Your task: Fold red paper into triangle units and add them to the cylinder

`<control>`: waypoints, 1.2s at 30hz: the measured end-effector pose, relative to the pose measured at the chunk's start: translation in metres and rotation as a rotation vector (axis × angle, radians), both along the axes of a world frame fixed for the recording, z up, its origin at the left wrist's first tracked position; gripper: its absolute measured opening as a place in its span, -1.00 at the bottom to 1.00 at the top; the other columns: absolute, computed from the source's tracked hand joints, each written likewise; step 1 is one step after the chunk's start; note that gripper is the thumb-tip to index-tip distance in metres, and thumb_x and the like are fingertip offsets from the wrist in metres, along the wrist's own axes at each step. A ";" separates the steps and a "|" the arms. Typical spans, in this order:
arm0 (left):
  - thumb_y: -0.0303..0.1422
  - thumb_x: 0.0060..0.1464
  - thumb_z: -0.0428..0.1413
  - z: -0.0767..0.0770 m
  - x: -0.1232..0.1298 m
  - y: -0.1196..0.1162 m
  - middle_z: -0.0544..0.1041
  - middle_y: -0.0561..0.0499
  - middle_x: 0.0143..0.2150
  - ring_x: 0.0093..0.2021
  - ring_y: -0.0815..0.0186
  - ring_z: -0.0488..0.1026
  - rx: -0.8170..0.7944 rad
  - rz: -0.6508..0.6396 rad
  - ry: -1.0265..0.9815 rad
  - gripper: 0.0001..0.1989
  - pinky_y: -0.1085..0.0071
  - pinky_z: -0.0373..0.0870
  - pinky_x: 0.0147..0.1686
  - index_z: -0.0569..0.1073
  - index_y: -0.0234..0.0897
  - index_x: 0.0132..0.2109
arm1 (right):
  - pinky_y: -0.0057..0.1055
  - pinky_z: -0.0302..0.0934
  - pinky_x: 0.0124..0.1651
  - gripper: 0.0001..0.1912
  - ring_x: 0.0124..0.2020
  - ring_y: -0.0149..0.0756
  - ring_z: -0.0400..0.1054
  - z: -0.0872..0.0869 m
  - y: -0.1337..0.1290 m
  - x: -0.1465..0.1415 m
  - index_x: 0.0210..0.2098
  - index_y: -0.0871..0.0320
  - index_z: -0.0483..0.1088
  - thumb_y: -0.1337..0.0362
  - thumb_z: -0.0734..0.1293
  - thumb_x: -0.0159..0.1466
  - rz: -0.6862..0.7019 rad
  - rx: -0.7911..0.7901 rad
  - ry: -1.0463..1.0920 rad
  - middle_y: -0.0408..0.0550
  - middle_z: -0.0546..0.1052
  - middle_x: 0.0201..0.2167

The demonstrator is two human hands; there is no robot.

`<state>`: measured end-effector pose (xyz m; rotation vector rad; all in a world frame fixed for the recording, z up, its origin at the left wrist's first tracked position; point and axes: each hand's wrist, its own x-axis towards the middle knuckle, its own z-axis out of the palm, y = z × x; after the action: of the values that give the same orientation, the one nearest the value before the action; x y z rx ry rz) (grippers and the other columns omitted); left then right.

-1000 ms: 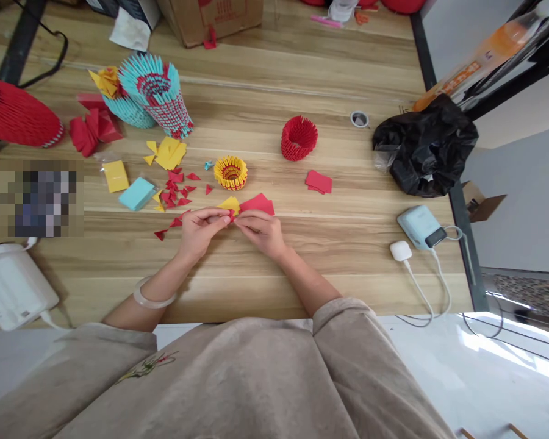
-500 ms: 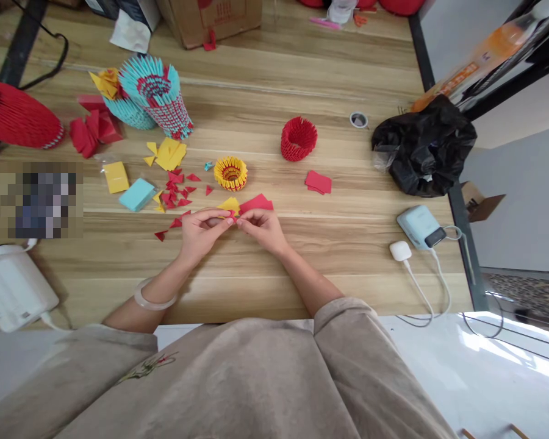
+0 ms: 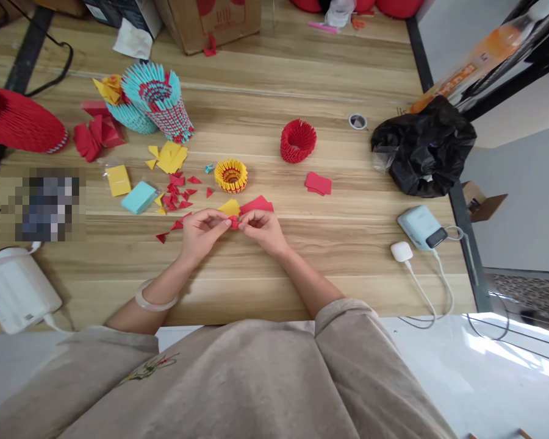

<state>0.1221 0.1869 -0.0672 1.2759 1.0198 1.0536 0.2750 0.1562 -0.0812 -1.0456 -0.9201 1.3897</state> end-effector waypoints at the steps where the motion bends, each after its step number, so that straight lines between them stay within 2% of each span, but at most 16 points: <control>1: -0.37 -0.18 0.30 0.001 0.000 0.002 0.60 -0.02 -0.43 -0.45 0.36 0.52 -0.033 -0.028 -0.009 -0.83 0.45 0.48 -0.37 0.54 -0.34 -0.37 | -0.47 0.20 -0.37 -0.73 -0.50 -0.47 0.28 0.000 0.000 0.000 -0.59 0.18 0.37 0.17 0.50 -0.05 0.010 -0.005 -0.001 -0.17 0.45 -0.57; 4: -0.37 -0.21 0.32 0.002 -0.002 0.004 0.61 -0.04 -0.41 -0.45 0.36 0.53 -0.073 -0.091 -0.007 -0.78 0.45 0.49 -0.35 0.55 -0.35 -0.33 | -0.49 0.17 -0.42 -0.73 -0.56 -0.51 0.26 0.000 0.000 0.000 -0.59 0.18 0.35 0.18 0.49 -0.04 0.012 -0.023 0.000 -0.20 0.43 -0.61; 10: -0.35 -0.18 0.31 0.004 -0.003 0.004 0.62 -0.06 -0.37 -0.38 0.32 0.56 -0.026 -0.064 0.043 -0.79 0.43 0.51 -0.30 0.57 -0.35 -0.33 | -0.52 0.15 -0.52 -0.78 -0.61 -0.53 0.23 -0.001 -0.003 0.000 -0.47 0.19 0.44 0.19 0.48 0.01 -0.009 -0.041 -0.016 -0.19 0.45 -0.60; 15: -0.28 -0.15 0.30 0.002 -0.007 0.008 0.62 -0.06 -0.44 -0.47 0.31 0.55 -0.126 -0.212 0.062 -0.77 0.43 0.50 -0.40 0.59 -0.34 -0.34 | -0.48 0.24 -0.43 -0.79 -0.58 -0.49 0.30 0.001 -0.002 -0.001 -0.51 0.19 0.46 0.19 0.49 -0.01 0.013 -0.014 -0.013 -0.17 0.49 -0.59; 20: -0.28 -0.09 0.27 0.003 -0.012 0.009 0.62 -0.06 -0.44 -0.47 0.29 0.56 -0.085 -0.288 0.088 -0.82 0.46 0.50 -0.43 0.60 -0.33 -0.36 | -0.51 0.20 -0.52 -0.77 -0.65 -0.52 0.24 -0.001 0.000 0.000 -0.57 0.18 0.43 0.20 0.51 -0.09 -0.016 -0.106 0.032 -0.19 0.47 -0.64; 26: -0.29 -0.12 0.30 0.006 -0.011 0.007 0.63 -0.07 -0.42 -0.50 0.28 0.56 -0.065 -0.300 0.031 -0.79 0.44 0.51 -0.46 0.60 -0.31 -0.32 | -0.59 0.10 -0.61 -0.82 -0.69 -0.55 0.24 0.001 0.000 0.003 -0.59 0.20 0.41 0.29 0.49 -0.12 0.054 -0.214 0.154 -0.19 0.48 -0.67; 28: -0.29 -0.09 0.28 0.007 -0.012 0.008 0.62 -0.07 -0.43 -0.50 0.30 0.55 0.023 -0.339 0.055 -0.83 0.45 0.49 -0.46 0.60 -0.29 -0.34 | -0.61 0.09 -0.62 -0.84 -0.70 -0.55 0.24 0.003 0.000 0.004 -0.60 0.21 0.41 0.33 0.47 -0.12 0.082 -0.249 0.187 -0.20 0.47 -0.69; 33: -0.26 -0.06 0.25 0.009 -0.020 0.016 0.61 -0.04 -0.46 -0.49 0.35 0.52 0.399 -0.455 0.275 -0.87 0.47 0.45 -0.42 0.60 -0.20 -0.46 | -0.64 0.05 -0.65 -0.88 -0.72 -0.58 0.22 0.003 0.000 0.004 -0.62 0.22 0.40 0.38 0.44 -0.14 0.132 -0.302 0.225 -0.21 0.46 -0.71; 36: -0.24 -0.03 0.22 0.009 -0.023 0.019 0.62 -0.02 -0.38 -0.45 0.37 0.53 0.488 -0.488 0.344 -0.87 0.49 0.45 -0.38 0.61 -0.16 -0.44 | -0.64 0.05 -0.65 -0.87 -0.72 -0.59 0.21 0.003 -0.001 0.004 -0.62 0.22 0.40 0.38 0.44 -0.14 0.157 -0.320 0.245 -0.21 0.46 -0.70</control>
<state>0.0987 0.2058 -0.0579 2.0361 0.6510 0.7318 0.2789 0.1556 -0.0785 -1.0244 -0.6221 1.7952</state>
